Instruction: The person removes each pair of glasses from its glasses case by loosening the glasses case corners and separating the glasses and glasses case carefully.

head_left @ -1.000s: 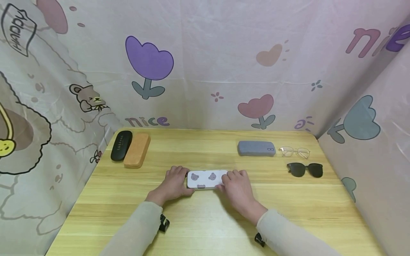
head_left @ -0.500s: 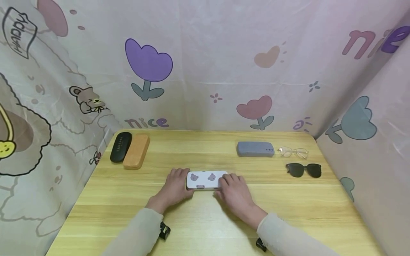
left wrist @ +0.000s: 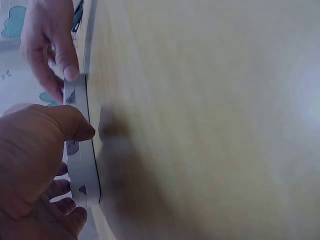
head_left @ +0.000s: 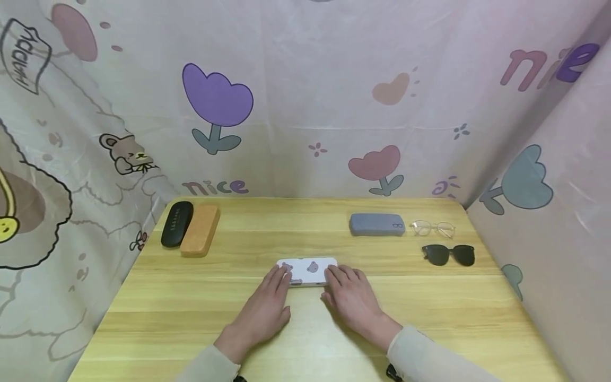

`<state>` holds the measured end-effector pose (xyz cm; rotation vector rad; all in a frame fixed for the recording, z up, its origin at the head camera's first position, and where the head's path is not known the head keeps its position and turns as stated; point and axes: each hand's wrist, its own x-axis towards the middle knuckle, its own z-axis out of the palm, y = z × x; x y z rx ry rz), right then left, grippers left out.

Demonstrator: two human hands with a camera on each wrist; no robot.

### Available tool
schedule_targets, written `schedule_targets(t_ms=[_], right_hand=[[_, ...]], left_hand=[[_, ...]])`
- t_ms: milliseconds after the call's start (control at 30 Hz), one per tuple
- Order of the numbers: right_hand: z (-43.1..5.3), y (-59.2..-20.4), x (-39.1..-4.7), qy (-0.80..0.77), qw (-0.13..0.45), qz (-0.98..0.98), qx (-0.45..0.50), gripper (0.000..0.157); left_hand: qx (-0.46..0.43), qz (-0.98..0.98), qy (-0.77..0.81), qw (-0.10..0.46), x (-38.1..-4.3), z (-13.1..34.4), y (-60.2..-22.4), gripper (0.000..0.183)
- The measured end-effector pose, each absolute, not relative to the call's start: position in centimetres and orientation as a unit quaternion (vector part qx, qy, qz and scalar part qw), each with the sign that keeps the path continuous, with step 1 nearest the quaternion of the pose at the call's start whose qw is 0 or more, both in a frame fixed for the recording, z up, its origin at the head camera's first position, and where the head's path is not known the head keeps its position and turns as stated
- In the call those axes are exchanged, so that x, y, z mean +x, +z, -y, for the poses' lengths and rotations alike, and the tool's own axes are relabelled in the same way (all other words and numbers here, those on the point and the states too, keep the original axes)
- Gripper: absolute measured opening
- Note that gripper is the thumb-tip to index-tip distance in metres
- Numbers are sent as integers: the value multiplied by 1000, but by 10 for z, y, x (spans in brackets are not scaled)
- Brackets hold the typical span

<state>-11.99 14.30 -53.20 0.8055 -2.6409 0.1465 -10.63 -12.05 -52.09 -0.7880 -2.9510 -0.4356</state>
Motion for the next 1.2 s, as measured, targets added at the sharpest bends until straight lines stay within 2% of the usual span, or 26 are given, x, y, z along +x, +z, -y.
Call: schedule_targets(t_ms=[267,500,867,1033,1200], right_hand=[[-155,-528,-121,46,150,954,256,60],[-179,-525,-127,29,155,960,230,58],[-222,-522,-138,21,127,979,155,59],[-237,-521,-142,11,124,983,133,58],[-251,-519,-144,0,126,985,122,56]], left_hand=[[-296,947,-118,32,-106,107,-520,71],[-329,939,-90,33,-122,83,-517,69],[-344,935,-72,-51,-155,25,-506,62],[-356,931,-56,-63,-164,4,-502,59],[-366,925,-56,-80,-170,-11,-500,64]])
